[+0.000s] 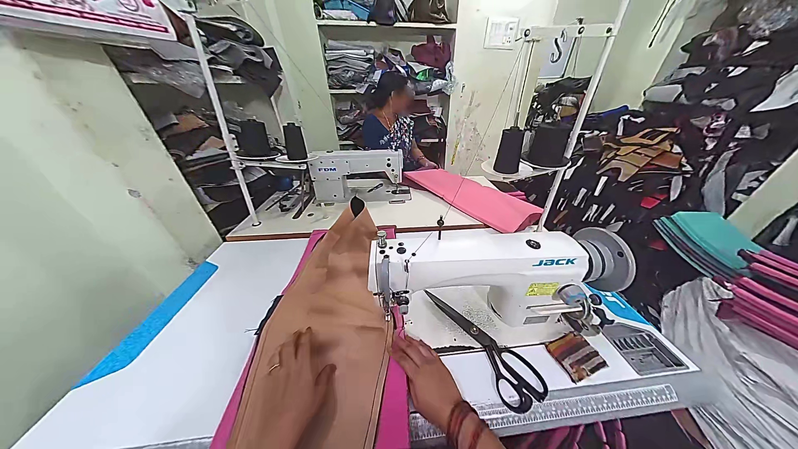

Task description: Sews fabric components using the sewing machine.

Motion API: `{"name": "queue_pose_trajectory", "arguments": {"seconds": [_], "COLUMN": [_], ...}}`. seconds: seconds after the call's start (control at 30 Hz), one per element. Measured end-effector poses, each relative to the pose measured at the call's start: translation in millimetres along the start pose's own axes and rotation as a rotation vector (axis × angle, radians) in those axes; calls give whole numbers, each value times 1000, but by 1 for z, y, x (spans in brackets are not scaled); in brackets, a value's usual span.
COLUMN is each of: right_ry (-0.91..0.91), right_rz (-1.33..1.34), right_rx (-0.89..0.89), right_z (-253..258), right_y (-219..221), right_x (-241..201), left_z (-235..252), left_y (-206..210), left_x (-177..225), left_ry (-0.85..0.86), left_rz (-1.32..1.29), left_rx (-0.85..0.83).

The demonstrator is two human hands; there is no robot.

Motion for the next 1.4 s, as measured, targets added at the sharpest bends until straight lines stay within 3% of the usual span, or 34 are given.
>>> {"name": "queue_pose_trajectory", "arguments": {"seconds": [0.07, 0.2, 0.47, 0.67, 0.93, 1.1, 1.3, 1.4], "right_ry": [-116, -256, -384, -508, -506, -500, -498, -492], "right_rz": [-84, -229, -276, -285, -212, -221, -210, -217], "right_rx": [139, 343, 377, 401, 374, 349, 363, 406], "right_z": [-27, -64, -81, -66, -64, -63, -64, -66], "right_y": [4, 18, 24, 27, 33, 33, 33, 29], "right_x": [-11, -22, -26, -39, -38, -37, -38, -41], "left_z": [-22, -35, -5, 1, -1, -14, -34, -41], "left_y": [-13, -20, -20, -21, -24, -27, -17, -24], "left_x": [-22, -39, -50, -53, -44, 6, 65, 89], "left_ry": [-110, -110, -135, -232, -264, 29, 335, 325], "left_rz": [28, -81, 27, 4, 25, 7, -215, -227], "left_rx": [-44, -26, -103, -248, -208, 86, -24, -230]}}
Point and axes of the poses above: each hand's wrist, its own z-axis towards the middle knuckle, its own y-axis out of the palm, x = y × z, the point moved 4 cm from there along z, towards the middle knuckle, and after that the axes turned 2 degrees about -z, right-handed, at the moved point
